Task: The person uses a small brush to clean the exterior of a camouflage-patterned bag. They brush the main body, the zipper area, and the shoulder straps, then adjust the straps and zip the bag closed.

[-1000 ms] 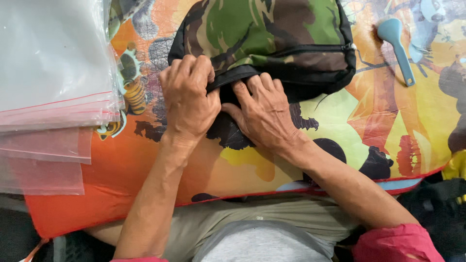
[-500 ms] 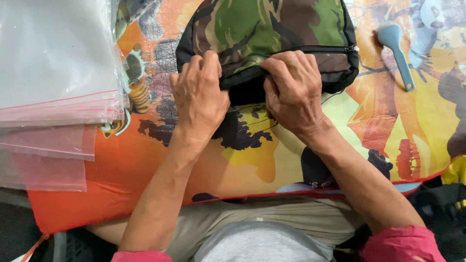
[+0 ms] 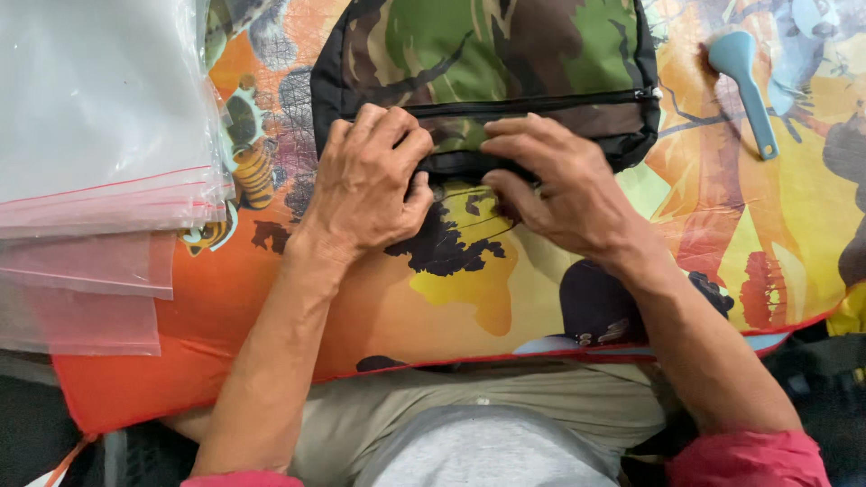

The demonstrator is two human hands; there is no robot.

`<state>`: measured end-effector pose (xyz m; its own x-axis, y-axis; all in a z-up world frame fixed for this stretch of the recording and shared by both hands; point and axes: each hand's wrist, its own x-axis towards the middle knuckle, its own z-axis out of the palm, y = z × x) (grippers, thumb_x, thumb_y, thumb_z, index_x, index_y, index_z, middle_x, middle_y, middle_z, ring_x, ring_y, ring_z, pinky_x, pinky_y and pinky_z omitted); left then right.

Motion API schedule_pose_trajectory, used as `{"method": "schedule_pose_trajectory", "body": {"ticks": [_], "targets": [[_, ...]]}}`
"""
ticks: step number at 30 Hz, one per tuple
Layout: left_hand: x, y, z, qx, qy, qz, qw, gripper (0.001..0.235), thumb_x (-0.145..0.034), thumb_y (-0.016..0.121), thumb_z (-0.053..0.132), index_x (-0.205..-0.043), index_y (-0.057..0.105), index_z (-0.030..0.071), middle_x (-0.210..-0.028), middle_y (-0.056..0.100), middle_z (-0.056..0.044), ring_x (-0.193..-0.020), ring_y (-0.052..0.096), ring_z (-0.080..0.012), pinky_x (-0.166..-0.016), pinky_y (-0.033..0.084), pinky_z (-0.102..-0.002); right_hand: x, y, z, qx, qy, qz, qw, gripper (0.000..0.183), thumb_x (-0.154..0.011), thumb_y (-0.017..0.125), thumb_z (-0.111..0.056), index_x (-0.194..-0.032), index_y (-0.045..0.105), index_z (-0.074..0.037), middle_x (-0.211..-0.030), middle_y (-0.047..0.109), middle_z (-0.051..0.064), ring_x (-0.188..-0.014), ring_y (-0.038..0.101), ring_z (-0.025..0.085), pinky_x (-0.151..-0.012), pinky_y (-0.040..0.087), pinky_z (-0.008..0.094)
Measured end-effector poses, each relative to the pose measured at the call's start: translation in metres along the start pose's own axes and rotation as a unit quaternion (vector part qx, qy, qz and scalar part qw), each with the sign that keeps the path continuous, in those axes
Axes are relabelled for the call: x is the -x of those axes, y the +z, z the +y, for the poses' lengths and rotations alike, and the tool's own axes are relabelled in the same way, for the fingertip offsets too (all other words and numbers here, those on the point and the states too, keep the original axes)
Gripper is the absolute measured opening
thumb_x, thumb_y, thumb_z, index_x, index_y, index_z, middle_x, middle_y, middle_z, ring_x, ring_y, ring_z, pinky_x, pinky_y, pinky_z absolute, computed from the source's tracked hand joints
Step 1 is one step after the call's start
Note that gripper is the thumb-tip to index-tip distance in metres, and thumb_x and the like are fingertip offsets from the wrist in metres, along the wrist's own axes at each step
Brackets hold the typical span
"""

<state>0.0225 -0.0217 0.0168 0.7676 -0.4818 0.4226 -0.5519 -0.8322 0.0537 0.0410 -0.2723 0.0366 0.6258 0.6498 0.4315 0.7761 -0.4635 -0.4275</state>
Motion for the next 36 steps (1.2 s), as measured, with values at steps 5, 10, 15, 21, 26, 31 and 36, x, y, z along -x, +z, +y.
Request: {"method": "schedule_pose_trajectory", "body": {"ticks": [5, 10, 15, 21, 26, 31, 36], "targets": [[-0.001, -0.005, 0.005, -0.006, -0.005, 0.015, 1.000, 0.043, -0.086, 0.079, 0.051, -0.095, 0.066, 0.011, -0.101, 0.060, -0.007, -0.091, 0.056, -0.0285, -0.078, 0.039, -0.043, 0.021, -0.046, 0.022, 0.079, 0.032, 0.175, 0.981, 0.005, -0.105, 0.074, 0.015, -0.108, 0.072, 0.011, -0.117, 0.071, 0.027, -0.110, 0.067, 0.037, -0.100, 0.054, 0.048], [-0.015, 0.010, 0.030, -0.018, 0.023, 0.039, 0.999, 0.063, -0.073, 0.094, 0.062, -0.100, 0.067, 0.013, -0.112, 0.066, -0.005, -0.104, 0.060, -0.0256, -0.086, 0.040, -0.039, 0.036, -0.073, 0.034, 0.015, 0.218, -0.047, 0.975, 0.044, -0.094, 0.081, -0.012, -0.129, 0.058, 0.002, -0.141, 0.046, 0.024, -0.121, 0.055, 0.042, -0.086, 0.059, 0.054], [-0.036, 0.029, 0.054, 0.015, 0.059, 0.081, 0.995, 0.033, -0.078, 0.088, 0.025, -0.098, 0.063, 0.015, -0.104, 0.066, -0.001, -0.105, 0.063, -0.0237, -0.085, 0.041, -0.038, 0.043, -0.066, 0.029, -0.079, 0.288, 0.010, 0.954, 0.035, -0.094, 0.078, -0.010, -0.124, 0.062, -0.001, -0.142, 0.047, 0.021, -0.128, 0.056, 0.034, -0.099, 0.058, 0.046], [-0.051, 0.036, 0.064, 0.028, 0.090, 0.115, 0.989, 0.014, -0.091, 0.071, 0.009, -0.101, 0.062, 0.012, -0.084, 0.061, -0.001, -0.079, 0.061, -0.0227, -0.076, 0.043, -0.036, 0.059, -0.053, 0.042, -0.068, 0.286, 0.021, 0.956, 0.036, -0.092, 0.081, -0.013, -0.123, 0.069, 0.000, -0.145, 0.052, 0.024, -0.123, 0.061, 0.033, -0.103, 0.056, 0.045], [-0.059, 0.047, 0.079, 0.048, 0.104, 0.084, 0.990, 0.052, -0.077, 0.093, 0.044, -0.106, 0.064, 0.014, -0.106, 0.065, -0.003, -0.100, 0.064, -0.0248, -0.079, 0.045, -0.038, 0.067, -0.046, 0.059, -0.042, 0.264, 0.046, 0.963, 0.026, -0.101, 0.074, -0.011, -0.125, 0.073, -0.001, -0.144, 0.060, 0.029, -0.132, 0.060, 0.031, -0.094, 0.058, 0.038], [-0.064, 0.061, 0.078, 0.058, 0.099, 0.112, 0.987, 0.016, -0.081, 0.071, 0.003, -0.091, 0.062, 0.011, -0.084, 0.063, -0.004, -0.079, 0.060, -0.0255, -0.067, 0.045, -0.037, 0.070, -0.046, 0.060, -0.027, 0.244, 0.062, 0.967, 0.022, -0.111, 0.060, -0.010, -0.123, 0.075, 0.001, -0.142, 0.063, 0.029, -0.136, 0.059, 0.030, -0.100, 0.049, 0.037], [-0.057, 0.061, 0.077, 0.096, 0.072, 0.093, 0.988, 0.019, -0.089, 0.077, 0.018, -0.099, 0.063, 0.012, -0.093, 0.069, -0.002, -0.088, 0.066, -0.0247, -0.080, 0.046, -0.039, 0.068, -0.041, 0.048, -0.043, 0.278, 0.038, 0.959, 0.039, -0.090, 0.078, -0.018, -0.126, 0.068, -0.006, -0.153, 0.051, 0.022, -0.135, 0.054, 0.030, -0.098, 0.050, 0.040]]}}
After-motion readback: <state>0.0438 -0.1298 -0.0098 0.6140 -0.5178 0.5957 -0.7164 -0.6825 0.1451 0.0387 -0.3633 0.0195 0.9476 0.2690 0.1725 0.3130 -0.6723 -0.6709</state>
